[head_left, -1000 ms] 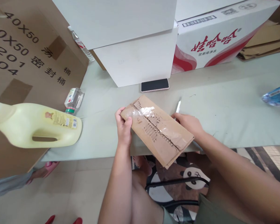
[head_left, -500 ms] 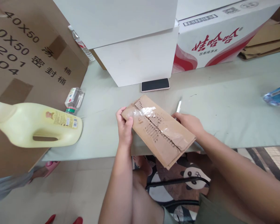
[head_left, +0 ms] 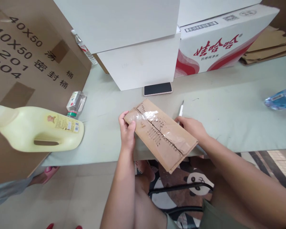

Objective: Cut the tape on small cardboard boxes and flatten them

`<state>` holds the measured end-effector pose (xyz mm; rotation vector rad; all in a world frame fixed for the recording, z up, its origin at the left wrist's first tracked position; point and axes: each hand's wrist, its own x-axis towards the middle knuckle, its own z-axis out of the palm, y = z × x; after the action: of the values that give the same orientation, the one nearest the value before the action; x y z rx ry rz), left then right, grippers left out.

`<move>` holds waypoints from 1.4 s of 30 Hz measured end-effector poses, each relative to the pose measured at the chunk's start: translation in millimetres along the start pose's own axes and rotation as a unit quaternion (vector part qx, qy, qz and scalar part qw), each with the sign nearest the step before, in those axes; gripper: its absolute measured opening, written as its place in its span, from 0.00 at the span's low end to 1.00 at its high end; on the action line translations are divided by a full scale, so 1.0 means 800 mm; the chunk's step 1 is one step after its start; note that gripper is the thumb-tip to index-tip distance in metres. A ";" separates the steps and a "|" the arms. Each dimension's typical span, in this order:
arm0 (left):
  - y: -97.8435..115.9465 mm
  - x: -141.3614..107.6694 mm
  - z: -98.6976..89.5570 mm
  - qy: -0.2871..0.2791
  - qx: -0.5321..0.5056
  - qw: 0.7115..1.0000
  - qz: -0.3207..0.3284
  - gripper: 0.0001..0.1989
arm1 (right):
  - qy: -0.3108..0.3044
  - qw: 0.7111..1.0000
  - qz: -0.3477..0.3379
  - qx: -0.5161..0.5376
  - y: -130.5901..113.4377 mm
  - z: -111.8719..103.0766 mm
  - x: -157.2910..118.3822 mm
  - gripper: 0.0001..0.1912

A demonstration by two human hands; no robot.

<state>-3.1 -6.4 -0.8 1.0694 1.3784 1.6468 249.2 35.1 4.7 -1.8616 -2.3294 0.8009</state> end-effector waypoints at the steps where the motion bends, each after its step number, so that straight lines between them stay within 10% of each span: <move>1: 0.000 0.000 0.000 0.001 0.002 1.000 0.002 0.30 | 0.004 1.000 0.006 0.005 0.000 0.001 0.000 0.13; 8: 0.000 0.000 0.001 0.006 0.001 1.000 0.007 0.30 | 0.173 0.974 0.048 0.137 0.002 0.002 -0.002 0.09; 18: 0.000 0.000 0.002 -0.002 0.002 1.000 0.005 0.29 | 0.330 0.812 -0.114 0.467 -0.019 -0.038 -0.057 0.20; 26: -0.001 -0.002 0.003 0.007 0.002 1.000 0.006 0.29 | 0.260 0.886 -0.186 0.335 -0.052 -0.050 -0.096 0.29; 32: 0.004 -0.002 0.006 0.006 0.004 1.000 0.005 0.28 | 0.242 0.935 -0.199 0.168 -0.071 -0.058 -0.097 0.13; 42: 0.007 -0.004 0.008 0.004 0.004 1.000 -0.010 0.28 | 0.322 0.900 -0.286 0.068 -0.089 -0.044 -0.097 0.11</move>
<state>4.1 -7.4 5.2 1.0513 1.3986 1.6340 219.0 -34.2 86.4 -1.0409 -2.1043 0.2112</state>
